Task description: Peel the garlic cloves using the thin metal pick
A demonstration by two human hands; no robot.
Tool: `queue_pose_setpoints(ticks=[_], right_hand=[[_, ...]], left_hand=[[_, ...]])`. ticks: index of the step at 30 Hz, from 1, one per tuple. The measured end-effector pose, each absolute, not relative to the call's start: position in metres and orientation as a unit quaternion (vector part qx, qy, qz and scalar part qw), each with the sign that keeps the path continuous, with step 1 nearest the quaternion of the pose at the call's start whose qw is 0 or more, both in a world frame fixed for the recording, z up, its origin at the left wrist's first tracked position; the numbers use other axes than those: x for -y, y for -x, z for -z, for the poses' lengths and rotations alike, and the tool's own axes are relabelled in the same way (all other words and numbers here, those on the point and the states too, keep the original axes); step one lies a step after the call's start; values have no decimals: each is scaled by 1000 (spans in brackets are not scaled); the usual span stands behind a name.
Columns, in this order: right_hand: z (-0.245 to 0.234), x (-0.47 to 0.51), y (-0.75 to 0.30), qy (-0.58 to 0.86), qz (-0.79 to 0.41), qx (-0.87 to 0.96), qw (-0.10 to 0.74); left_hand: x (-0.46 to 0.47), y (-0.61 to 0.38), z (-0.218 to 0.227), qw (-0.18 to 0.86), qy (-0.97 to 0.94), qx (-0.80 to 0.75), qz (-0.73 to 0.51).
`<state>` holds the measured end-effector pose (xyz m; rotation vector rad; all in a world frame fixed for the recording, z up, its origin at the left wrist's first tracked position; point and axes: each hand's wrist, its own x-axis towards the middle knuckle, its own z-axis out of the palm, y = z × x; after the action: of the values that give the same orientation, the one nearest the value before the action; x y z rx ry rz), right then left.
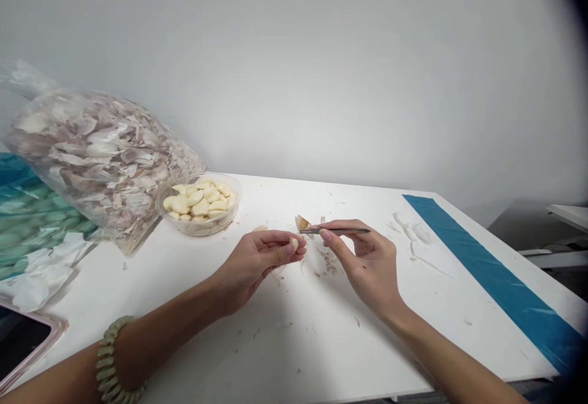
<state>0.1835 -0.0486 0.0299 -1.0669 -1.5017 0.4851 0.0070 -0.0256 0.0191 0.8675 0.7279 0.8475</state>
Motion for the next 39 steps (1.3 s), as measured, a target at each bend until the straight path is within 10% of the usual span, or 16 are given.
queue_pose_setpoints(ticks=[39], right_hand=[[-41, 53, -190, 376, -251, 739, 500]], left_hand=[[22, 3, -22, 554, -586, -388, -446]])
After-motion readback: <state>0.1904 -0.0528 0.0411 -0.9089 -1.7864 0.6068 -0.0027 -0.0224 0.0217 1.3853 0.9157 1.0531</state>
